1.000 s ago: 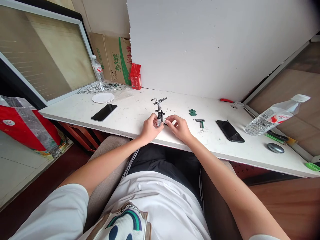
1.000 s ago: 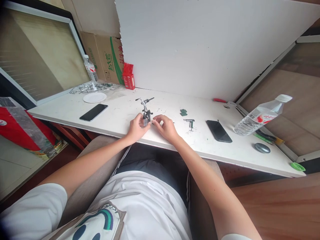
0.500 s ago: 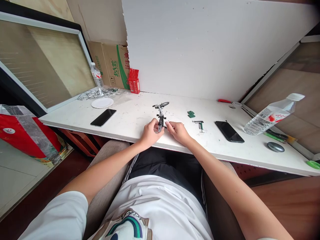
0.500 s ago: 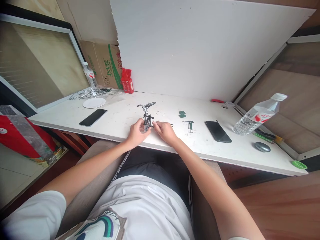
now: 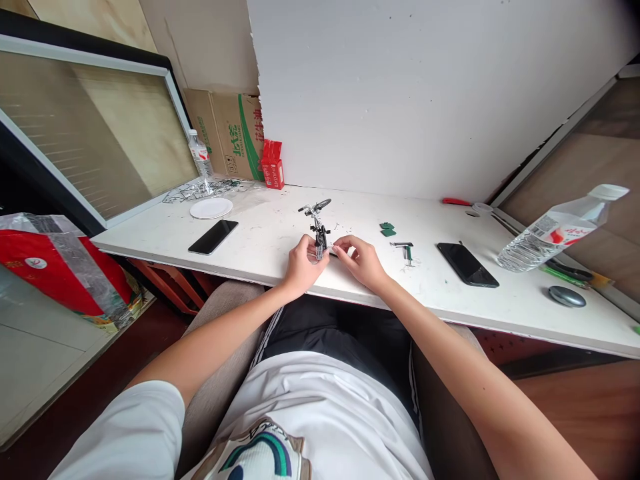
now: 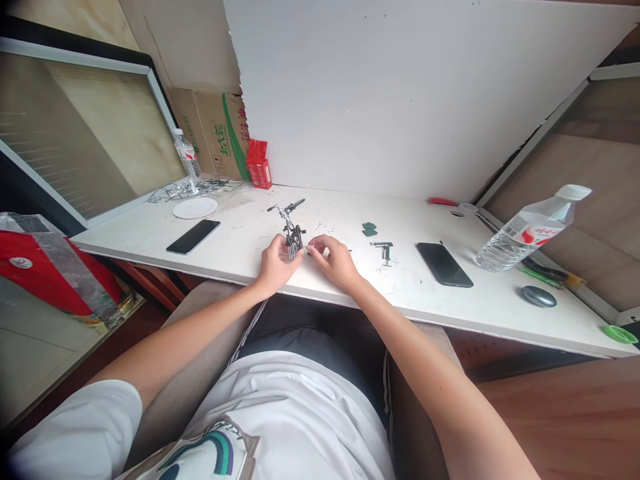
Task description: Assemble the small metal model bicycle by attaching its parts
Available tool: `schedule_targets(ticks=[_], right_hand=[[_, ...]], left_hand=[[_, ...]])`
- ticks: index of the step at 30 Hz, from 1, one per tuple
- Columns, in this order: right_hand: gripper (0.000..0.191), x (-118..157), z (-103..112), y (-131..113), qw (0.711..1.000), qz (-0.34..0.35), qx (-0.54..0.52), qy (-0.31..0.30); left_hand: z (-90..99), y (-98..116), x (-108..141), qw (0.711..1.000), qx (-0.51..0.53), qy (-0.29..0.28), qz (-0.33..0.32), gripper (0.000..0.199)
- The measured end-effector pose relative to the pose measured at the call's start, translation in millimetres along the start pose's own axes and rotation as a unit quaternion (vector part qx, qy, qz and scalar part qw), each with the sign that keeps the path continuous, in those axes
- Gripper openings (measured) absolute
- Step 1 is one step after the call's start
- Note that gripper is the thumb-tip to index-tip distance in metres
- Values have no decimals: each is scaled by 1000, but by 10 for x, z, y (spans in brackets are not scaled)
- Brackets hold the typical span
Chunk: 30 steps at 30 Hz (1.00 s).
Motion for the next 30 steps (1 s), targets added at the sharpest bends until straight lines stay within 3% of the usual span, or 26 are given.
schedule_targets(ticks=[20,30], right_hand=[[40,-25,-3,138,998,-41,-43,-7],[37,-6,-8,42,1000,2,-8,-13]], left_hand=[[-19,4,21,1000,-20,-22,-7,29],[-4,-9,11,1000,-22,-19,4,30]])
Point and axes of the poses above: each hand's wrist, its own x-axis away from the middle knuckle, its own z-axis out of the back of the hand, y = z × x, the point moved 9 cm from there along -x, towards the middle knuckle, and after that the axes turned 8 degrees about -z, right-handed, at the moved point
